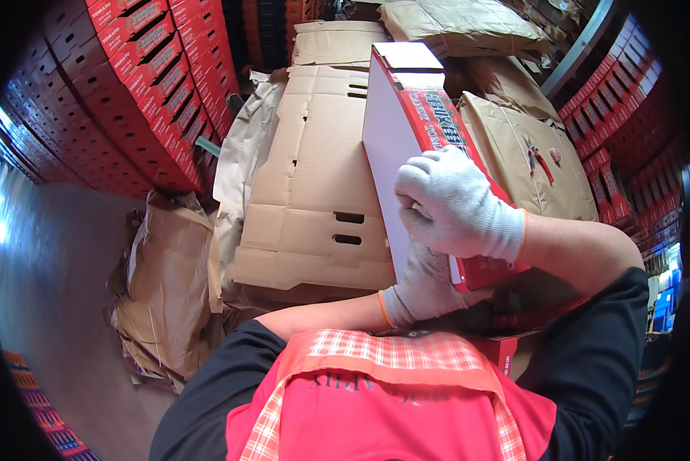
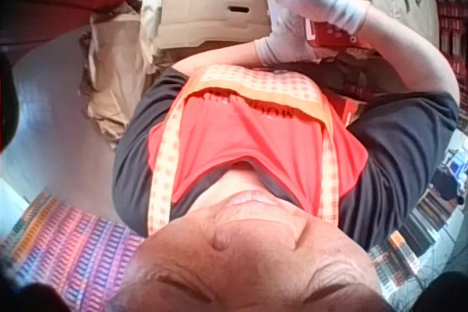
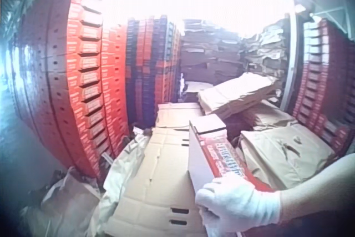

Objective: The person assembles flat cardboard boxes into three-dimensional containers by folding and interlocking the flaps. They repeatedly pick up flat sheets, fold them into shape, and stack the finished boxes on a growing pile.

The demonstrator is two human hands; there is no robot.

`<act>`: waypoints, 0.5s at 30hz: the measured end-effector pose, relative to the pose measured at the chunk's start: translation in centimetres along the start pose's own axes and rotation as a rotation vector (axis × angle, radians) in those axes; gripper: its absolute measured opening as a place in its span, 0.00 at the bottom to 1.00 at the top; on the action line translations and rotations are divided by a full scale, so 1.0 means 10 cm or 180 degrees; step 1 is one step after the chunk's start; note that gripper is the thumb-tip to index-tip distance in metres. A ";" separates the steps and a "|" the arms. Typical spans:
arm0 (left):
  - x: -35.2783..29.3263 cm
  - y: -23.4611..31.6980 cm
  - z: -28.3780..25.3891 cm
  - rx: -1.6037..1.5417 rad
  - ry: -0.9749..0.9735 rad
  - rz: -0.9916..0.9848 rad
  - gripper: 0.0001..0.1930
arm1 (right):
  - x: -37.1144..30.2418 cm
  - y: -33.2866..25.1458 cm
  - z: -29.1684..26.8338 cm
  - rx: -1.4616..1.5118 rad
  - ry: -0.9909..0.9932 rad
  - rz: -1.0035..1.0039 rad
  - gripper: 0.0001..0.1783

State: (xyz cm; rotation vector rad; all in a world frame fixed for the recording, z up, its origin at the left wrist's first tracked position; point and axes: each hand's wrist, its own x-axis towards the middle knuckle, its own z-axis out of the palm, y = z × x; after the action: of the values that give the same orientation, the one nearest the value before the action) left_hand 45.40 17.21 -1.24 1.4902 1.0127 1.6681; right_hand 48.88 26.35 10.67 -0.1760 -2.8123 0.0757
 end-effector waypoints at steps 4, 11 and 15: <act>-0.09 0.13 -0.39 0.0453 0.0342 0.0725 0.49 | 0.40 -0.37 0.04 0.0638 0.0328 -0.0240 0.10; -1.03 0.12 -1.88 0.2462 0.0619 0.1567 0.34 | 0.35 -0.39 0.22 0.2585 0.0380 0.0283 0.12; -1.75 -0.10 -2.44 0.2248 0.0842 -0.0919 0.32 | 0.18 -0.46 1.03 0.0822 -0.0829 0.0428 0.46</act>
State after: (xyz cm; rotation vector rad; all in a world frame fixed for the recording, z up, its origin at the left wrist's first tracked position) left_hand 23.23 -0.37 -11.44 1.4464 2.0097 1.3803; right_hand 43.36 21.71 1.86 -0.3137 -3.0072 0.5252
